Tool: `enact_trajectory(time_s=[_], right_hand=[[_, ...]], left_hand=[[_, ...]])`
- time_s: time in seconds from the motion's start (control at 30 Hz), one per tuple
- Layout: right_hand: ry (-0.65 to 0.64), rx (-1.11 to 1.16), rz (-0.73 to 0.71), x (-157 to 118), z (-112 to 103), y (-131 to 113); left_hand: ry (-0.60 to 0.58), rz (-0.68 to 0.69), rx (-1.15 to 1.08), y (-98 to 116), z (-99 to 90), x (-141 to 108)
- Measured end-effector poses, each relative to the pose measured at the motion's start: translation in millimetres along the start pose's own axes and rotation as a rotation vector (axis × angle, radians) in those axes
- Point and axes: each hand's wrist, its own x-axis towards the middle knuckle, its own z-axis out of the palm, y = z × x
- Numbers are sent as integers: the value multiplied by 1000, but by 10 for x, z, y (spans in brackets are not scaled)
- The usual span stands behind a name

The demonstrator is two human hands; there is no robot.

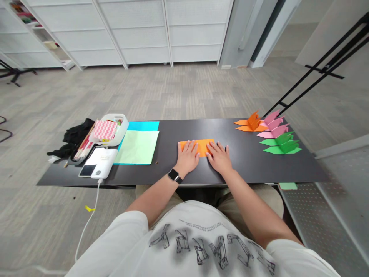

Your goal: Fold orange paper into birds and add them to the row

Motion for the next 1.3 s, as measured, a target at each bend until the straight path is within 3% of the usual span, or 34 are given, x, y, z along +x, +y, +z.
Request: enact_trajectory(time_s=[0.2, 0.47, 0.6, 0.7, 0.77, 0.9, 1.0, 1.13, 1.3], right_hand=[[-15, -13, 15, 0, -22, -7], [0, 22, 8, 14, 10, 14], [33, 46, -7, 21, 44, 23], [59, 45, -7, 19, 56, 14], [70, 42, -3, 17, 58, 6], [68, 45, 7, 19, 55, 6], [72, 73, 34, 19, 49, 24], [107, 136, 43, 7, 35, 64], [156, 206, -53, 4, 41, 109]], left_hand=[[-44, -25, 31, -148, -96, -72], [-63, -73, 101, -768, -246, -323], [14, -112, 73, -948, -344, -295], [134, -148, -8, -885, -438, -198], [154, -49, -84, -732, -470, -113], [27, 183, -220, -326, -374, 93], [-46, 197, -232, -156, -215, 247], [-66, 206, -222, -220, -71, 349], [-59, 230, -249, -374, -72, 315]])
